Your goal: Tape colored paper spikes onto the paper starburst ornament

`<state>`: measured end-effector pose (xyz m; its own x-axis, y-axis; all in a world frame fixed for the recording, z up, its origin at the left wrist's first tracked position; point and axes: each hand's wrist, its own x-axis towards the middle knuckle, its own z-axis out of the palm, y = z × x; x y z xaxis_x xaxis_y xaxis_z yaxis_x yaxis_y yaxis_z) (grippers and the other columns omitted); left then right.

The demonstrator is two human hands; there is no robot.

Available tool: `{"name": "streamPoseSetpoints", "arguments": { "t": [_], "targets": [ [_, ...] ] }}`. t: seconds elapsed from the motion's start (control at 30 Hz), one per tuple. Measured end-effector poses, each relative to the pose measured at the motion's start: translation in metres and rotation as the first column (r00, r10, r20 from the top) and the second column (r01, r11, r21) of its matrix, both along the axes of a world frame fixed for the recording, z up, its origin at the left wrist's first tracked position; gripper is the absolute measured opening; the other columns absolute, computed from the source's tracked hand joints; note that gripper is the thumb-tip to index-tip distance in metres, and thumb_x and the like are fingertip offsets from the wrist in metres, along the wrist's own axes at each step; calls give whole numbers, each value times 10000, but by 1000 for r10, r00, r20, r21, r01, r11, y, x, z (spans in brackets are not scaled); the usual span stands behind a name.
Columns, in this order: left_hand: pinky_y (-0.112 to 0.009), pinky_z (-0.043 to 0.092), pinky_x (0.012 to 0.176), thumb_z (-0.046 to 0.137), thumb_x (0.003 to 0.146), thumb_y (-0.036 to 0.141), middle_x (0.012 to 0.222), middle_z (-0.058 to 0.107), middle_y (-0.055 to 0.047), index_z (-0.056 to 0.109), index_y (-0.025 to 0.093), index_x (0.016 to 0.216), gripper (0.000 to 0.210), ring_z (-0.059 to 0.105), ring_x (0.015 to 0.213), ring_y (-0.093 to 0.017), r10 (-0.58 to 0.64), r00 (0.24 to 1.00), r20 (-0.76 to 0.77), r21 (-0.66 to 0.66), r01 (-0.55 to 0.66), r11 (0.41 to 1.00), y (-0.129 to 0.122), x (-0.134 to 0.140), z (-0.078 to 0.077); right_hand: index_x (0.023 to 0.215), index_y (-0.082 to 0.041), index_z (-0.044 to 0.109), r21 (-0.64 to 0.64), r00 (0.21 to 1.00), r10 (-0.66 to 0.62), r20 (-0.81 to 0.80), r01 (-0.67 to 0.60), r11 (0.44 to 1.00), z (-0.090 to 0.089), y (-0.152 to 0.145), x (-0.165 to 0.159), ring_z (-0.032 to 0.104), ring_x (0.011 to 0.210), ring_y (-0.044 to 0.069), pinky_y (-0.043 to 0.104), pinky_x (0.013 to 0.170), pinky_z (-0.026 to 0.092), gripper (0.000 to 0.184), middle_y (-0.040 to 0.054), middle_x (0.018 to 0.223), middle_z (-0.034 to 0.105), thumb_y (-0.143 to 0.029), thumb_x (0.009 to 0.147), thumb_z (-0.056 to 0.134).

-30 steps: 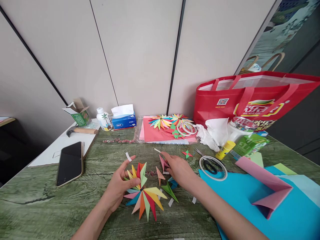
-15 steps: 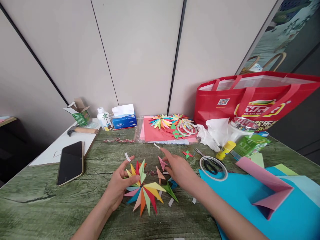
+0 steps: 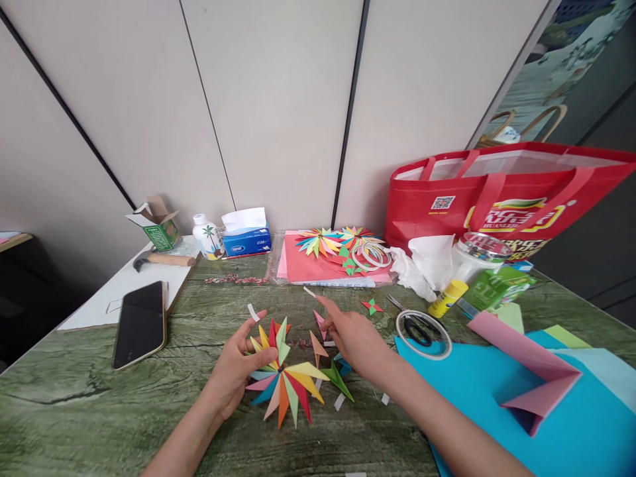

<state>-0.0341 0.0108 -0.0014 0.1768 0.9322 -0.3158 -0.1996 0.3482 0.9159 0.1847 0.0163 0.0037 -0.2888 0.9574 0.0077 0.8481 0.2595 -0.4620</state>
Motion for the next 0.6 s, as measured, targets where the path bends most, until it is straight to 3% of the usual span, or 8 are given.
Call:
{"name": "streamPoseSetpoints", "arguments": {
  "t": [0.13,0.27,0.37,0.43,0.5,0.6],
  "targets": [
    [-248,461,588,793,538,203,528,644,41,281,235,1370,978,638,554,-177,-2,1000,-9,-9,2,1000,0,1,0,1339,-144,272,8,984,-120,131,120,993,-2,5,6,623,814,219,262,653,406,649,106,878,673,-2,723,419],
    [-238,469,583,785,550,173,544,656,37,296,232,1362,950,639,553,-164,0,1000,9,-12,0,1000,-1,1,1,1325,-137,288,53,987,-158,43,156,986,-3,9,10,610,843,212,289,704,428,628,120,946,650,8,727,411],
    [-238,481,577,786,542,178,598,684,10,370,226,1328,890,644,565,-166,10,996,88,-15,-9,1000,-1,0,3,1353,-155,237,103,987,30,-157,-14,995,-4,4,5,555,995,199,319,812,430,627,121,1100,597,-7,759,372],
    [-235,483,540,789,534,203,635,699,-6,429,229,1295,842,632,524,-159,-7,986,164,-13,9,1000,-1,-1,5,1388,-179,140,119,943,199,-266,-173,978,-6,0,-2,477,1121,183,330,892,404,670,107,1211,542,-16,775,353],
    [-214,461,469,790,531,214,621,693,0,457,234,1276,816,595,445,-133,-31,977,213,3,31,1000,-1,-2,6,1402,-191,81,101,910,289,-295,-271,957,-10,-2,-11,426,1181,174,354,950,365,708,96,1269,504,-2,771,342],
    [-179,413,393,782,546,199,622,689,9,439,240,1287,817,533,369,-87,-48,971,234,31,42,999,-2,-2,6,1399,-178,110,88,912,320,-256,-307,947,-14,0,-23,427,1180,188,403,989,315,712,104,1255,517,14,758,354]
  ]
}}
